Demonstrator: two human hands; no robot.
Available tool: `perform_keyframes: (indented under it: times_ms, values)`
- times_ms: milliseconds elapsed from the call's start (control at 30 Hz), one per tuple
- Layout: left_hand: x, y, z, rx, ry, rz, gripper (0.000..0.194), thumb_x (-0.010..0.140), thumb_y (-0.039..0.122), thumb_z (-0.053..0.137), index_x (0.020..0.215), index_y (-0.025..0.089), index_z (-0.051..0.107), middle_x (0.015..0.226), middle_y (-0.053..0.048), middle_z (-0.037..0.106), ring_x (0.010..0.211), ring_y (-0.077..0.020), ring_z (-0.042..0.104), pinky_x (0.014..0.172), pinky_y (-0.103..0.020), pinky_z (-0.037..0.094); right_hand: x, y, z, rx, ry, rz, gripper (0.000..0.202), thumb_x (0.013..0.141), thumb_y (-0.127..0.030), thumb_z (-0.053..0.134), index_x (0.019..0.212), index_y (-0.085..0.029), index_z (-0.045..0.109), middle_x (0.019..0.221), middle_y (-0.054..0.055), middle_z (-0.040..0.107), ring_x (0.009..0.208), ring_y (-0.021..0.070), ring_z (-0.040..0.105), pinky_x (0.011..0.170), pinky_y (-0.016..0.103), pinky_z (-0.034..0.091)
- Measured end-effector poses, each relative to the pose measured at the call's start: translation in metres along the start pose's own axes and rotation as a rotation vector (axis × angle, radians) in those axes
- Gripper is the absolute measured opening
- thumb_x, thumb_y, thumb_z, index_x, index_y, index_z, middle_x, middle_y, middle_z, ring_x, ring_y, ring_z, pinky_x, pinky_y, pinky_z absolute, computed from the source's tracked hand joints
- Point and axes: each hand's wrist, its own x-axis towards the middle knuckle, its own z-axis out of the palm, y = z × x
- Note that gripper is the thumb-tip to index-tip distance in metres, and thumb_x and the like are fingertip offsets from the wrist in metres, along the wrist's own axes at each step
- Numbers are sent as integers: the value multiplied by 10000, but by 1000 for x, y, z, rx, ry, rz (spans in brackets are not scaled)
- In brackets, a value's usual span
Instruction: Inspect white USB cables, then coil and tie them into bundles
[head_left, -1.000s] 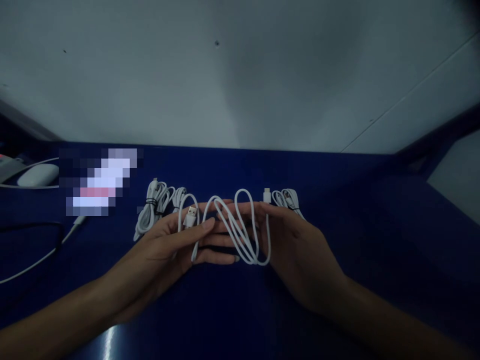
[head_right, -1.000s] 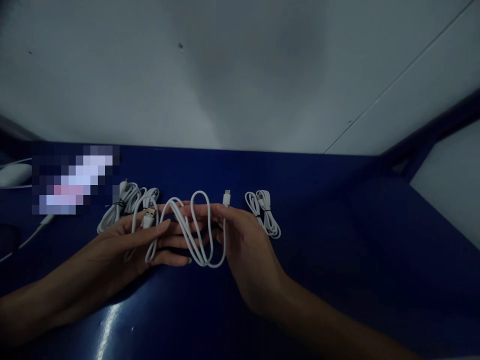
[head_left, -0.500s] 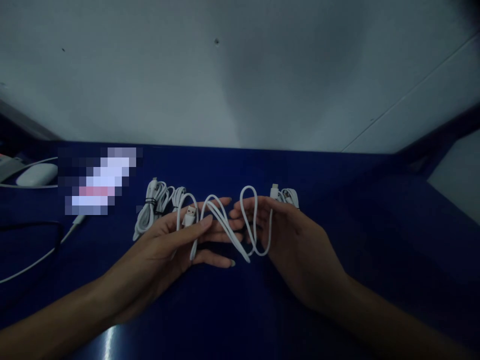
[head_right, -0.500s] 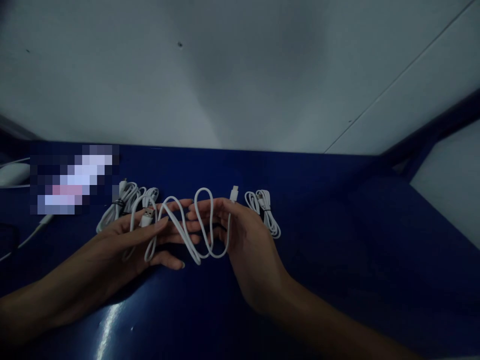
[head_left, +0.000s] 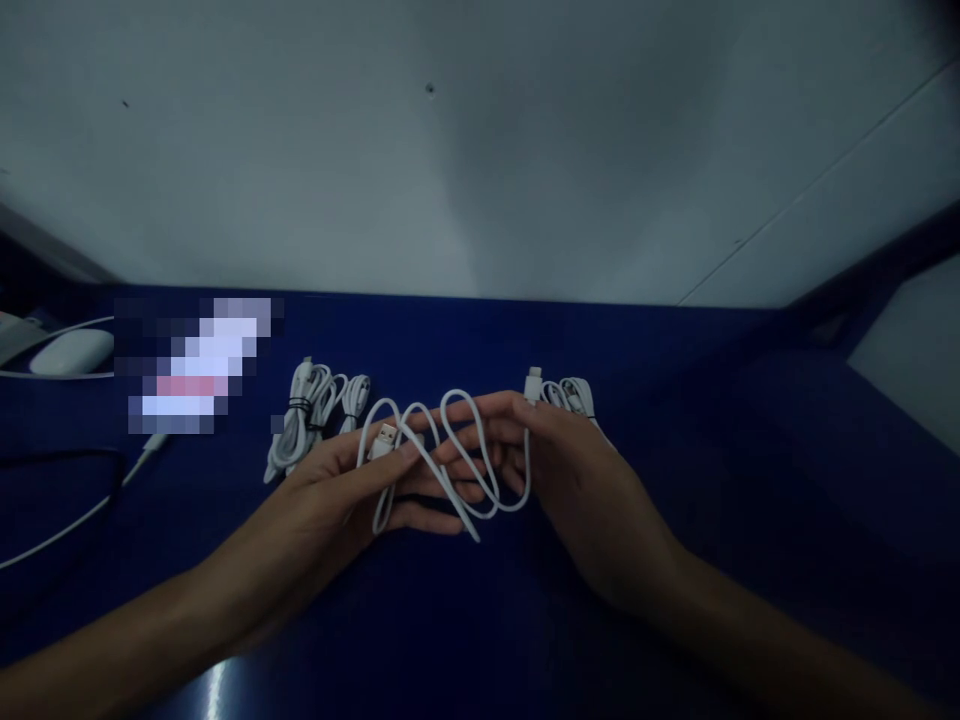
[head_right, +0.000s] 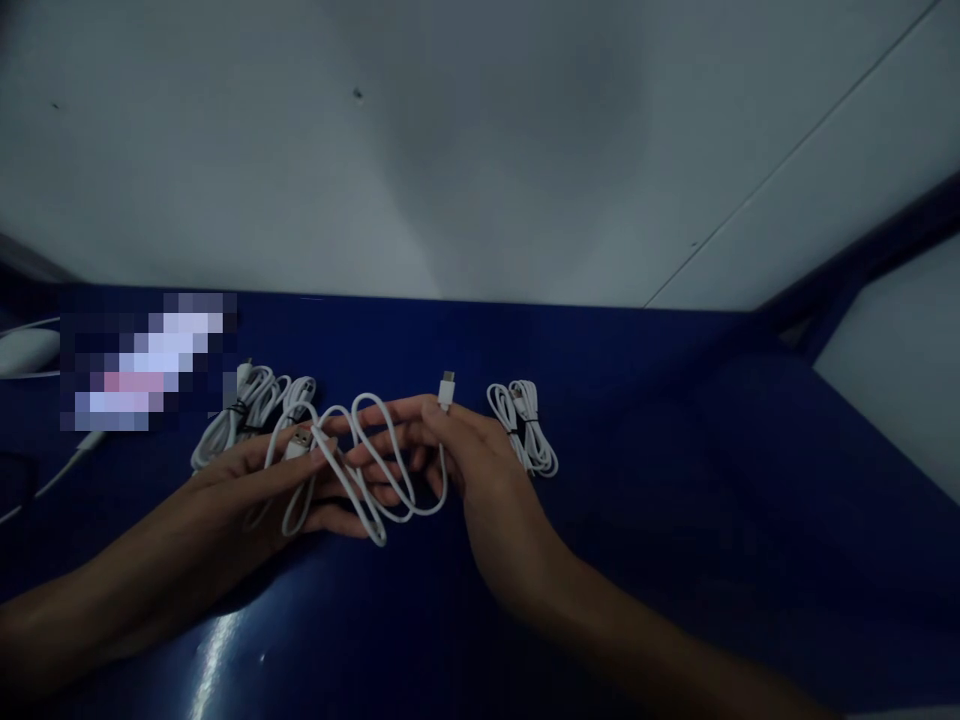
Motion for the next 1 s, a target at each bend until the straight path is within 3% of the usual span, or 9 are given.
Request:
perform_keyframes:
  times_ms: [233, 433, 567, 667, 833, 1000]
  values:
    - [0, 2, 4, -19, -21, 16, 341, 1148, 235, 618, 1452, 237, 775, 1452, -129, 793, 1260, -299, 792, 1069, -404, 638, -2, -2, 0, -11, -107, 17, 456, 1137, -560, 513, 1248, -264, 841, 1102, 87, 856, 999, 275, 774, 986, 470, 547]
    - [0, 3, 8, -15, -25, 0, 349, 1146, 281, 639, 1473, 245, 754, 1461, -120, 786, 1292, -314, 775, 1034, -398, 658, -2, -1, 0, 125, -180, 90, 440, 1117, -587, 554, 1226, -268, 837, 1073, 74, 855, 991, 253, 792, 956, 415, 588]
    - [1, 2, 6, 1, -34, 5, 379, 1160, 335, 618, 1513, 242, 719, 1507, -142, 754, 1332, -354, 751, 1130, -500, 622, -2, 0, 0, 202, -112, 99, 386, 1096, -557, 585, 1163, -290, 855, 1026, 62, 840, 921, 237, 761, 869, 376, 572]
    - [0, 1, 5, -3, -23, 7, 398, 1160, 361, 617, 1531, 245, 703, 1505, -154, 754, 1336, -373, 746, 1154, -545, 605, -2, 0, -1, 219, -26, 105, 397, 1087, -542, 572, 1136, -279, 865, 1029, 73, 821, 961, 261, 734, 902, 399, 550]
    - [-2, 4, 5, -32, 44, 38, 394, 1145, 366, 647, 1514, 246, 714, 1508, -161, 749, 1379, -383, 715, 1108, -511, 635, -1, 4, -3, 260, 34, 41, 421, 1121, -518, 516, 1102, -278, 861, 1006, 48, 770, 955, 239, 652, 896, 382, 480]
    - [-3, 5, 5, -19, 35, 31, 439, 1168, 399, 598, 1586, 278, 657, 1529, -142, 737, 1411, -374, 694, 1130, -507, 629, 0, 7, 0, 268, 83, 59, 394, 1132, -512, 504, 1134, -289, 828, 948, 41, 736, 883, 244, 599, 887, 419, 441]
